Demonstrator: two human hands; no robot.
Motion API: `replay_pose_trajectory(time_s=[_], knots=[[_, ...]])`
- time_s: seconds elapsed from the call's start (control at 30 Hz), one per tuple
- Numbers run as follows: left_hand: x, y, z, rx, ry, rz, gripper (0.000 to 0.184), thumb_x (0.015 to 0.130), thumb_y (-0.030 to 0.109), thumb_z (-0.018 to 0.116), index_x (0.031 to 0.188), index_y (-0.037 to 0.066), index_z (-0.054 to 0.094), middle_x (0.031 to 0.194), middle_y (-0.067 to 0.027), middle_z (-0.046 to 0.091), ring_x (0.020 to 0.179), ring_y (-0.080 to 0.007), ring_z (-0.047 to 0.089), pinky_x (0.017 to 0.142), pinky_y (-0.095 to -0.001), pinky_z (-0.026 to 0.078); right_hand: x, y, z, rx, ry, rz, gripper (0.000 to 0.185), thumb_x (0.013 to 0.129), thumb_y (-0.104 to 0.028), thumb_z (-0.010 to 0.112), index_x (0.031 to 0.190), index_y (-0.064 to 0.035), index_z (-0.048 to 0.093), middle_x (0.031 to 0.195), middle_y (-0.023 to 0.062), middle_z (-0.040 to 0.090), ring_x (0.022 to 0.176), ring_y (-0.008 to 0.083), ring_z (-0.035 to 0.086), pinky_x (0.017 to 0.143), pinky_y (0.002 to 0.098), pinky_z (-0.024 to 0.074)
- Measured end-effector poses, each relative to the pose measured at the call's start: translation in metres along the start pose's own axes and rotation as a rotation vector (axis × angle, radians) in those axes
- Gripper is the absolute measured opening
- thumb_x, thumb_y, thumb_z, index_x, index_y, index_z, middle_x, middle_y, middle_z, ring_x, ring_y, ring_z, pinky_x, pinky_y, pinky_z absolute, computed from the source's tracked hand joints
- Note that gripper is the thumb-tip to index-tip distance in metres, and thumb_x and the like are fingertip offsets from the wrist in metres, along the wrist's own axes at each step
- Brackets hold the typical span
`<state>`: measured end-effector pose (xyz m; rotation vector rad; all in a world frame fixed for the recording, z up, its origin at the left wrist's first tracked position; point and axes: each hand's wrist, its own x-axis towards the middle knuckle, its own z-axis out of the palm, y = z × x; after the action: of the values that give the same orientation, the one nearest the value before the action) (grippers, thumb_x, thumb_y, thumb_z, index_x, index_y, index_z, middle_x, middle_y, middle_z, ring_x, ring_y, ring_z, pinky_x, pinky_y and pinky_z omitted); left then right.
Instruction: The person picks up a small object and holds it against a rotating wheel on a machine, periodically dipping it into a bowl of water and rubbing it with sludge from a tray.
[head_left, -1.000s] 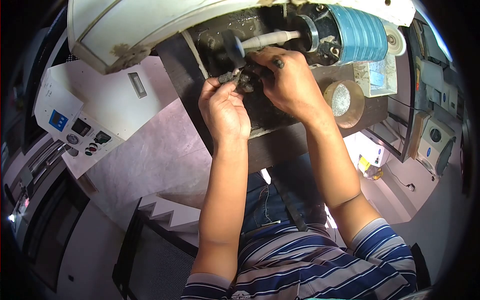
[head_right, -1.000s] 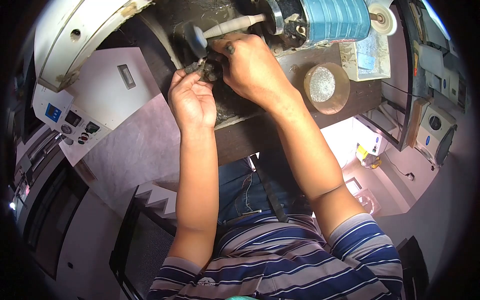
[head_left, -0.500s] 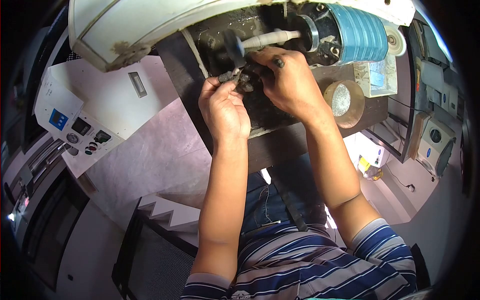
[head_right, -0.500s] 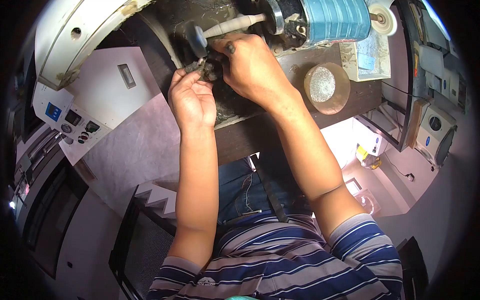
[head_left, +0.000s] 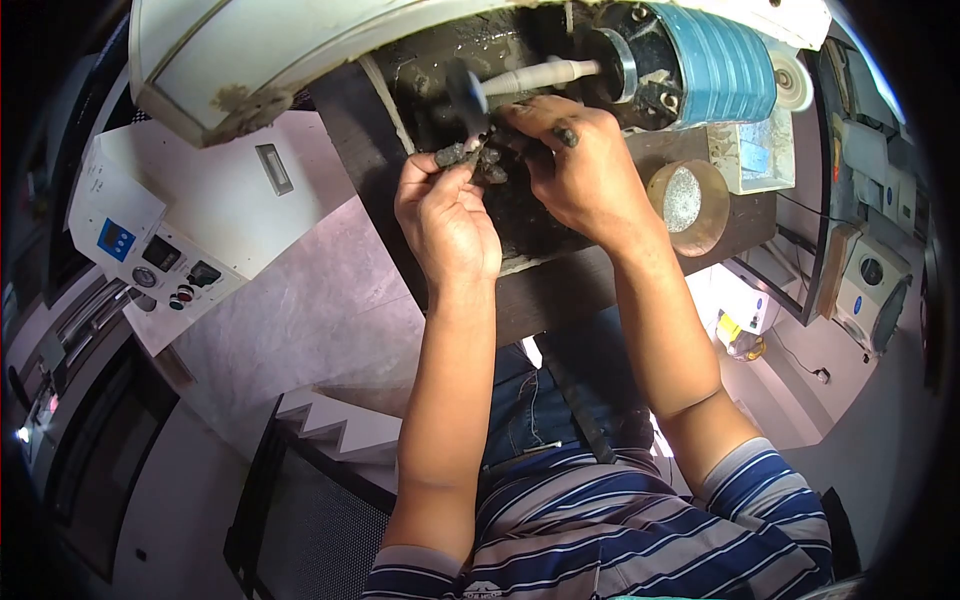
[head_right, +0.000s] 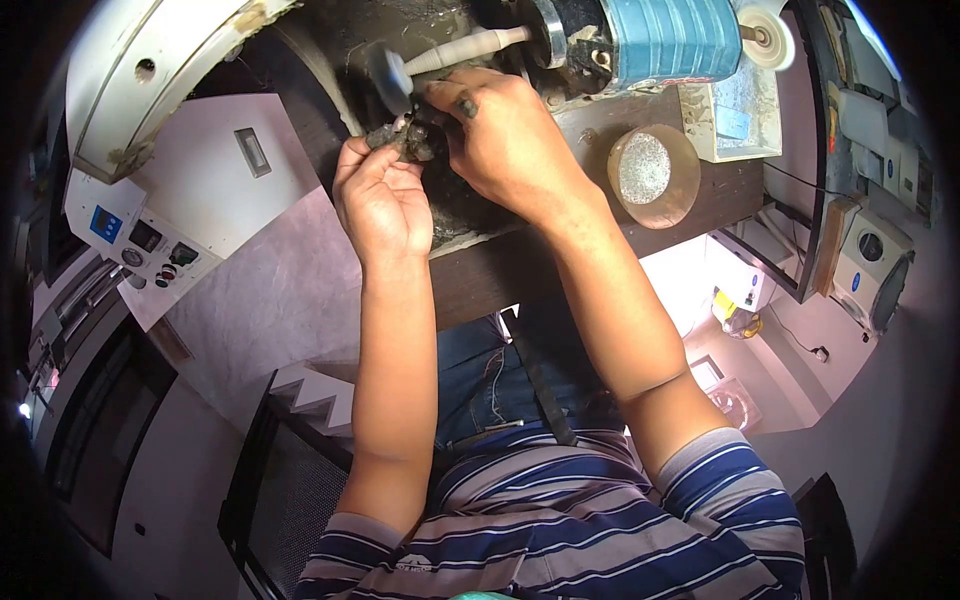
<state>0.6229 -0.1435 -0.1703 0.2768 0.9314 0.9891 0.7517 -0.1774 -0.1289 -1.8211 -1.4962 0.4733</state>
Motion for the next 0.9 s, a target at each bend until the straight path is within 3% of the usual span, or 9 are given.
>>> replay_pose_trajectory(time_s=[0.07,0.3,0.37,0.9], knots=[[0.0003,-0.0018,-0.0024,0.013,-0.046,0.040,0.012,0.081,-0.009,0.049,0.085,0.001,0.054,0.093,-0.0135,0.064,0.088,-0.0211,0.063,0.084,-0.0363,0.049,-0.0010,-0.0001,-0.0001,0.011,0.022,-0.025,0.037,0.063,0.012,0.062,0.099,0.0017,0.067,0.085,0.0177,0.064,0.080,0.0361,0.064,0.070,0.0373,0.0518],[-0.0011,-0.0046,-0.0034,-0.009,-0.072,0.057,0.014,0.081,-0.009,0.050,0.086,0.003,0.054,0.093,-0.0132,0.064,0.089,-0.0215,0.063,0.086,-0.0360,0.049,-0.0033,0.0002,-0.0015,-0.031,0.027,-0.045,0.038,0.063,0.012,0.064,0.100,0.0011,0.067,0.085,0.0165,0.064,0.080,0.0346,0.064,0.070,0.0375,0.0516],[-0.0007,-0.0047,-0.0039,-0.003,-0.098,0.068,0.014,0.082,-0.010,0.050,0.087,0.003,0.054,0.094,-0.0131,0.064,0.089,-0.0213,0.062,0.086,-0.0355,0.049,-0.0035,-0.0010,-0.0019,-0.027,0.025,-0.031,0.030,0.066,0.008,0.059,0.094,0.0023,0.065,0.082,0.0153,0.063,0.082,0.0340,0.062,0.073,0.0405,0.0510],[0.0087,-0.0079,-0.0087,-0.003,-0.029,-0.019,0.013,0.082,-0.008,0.047,0.088,0.002,0.054,0.094,-0.0140,0.064,0.089,-0.0233,0.062,0.086,-0.0383,0.048,0.0021,0.0035,0.0066,-0.066,-0.019,0.033,0.033,0.065,0.004,0.060,0.098,0.0009,0.068,0.086,0.0178,0.065,0.083,0.0358,0.063,0.074,0.0412,0.0519]])
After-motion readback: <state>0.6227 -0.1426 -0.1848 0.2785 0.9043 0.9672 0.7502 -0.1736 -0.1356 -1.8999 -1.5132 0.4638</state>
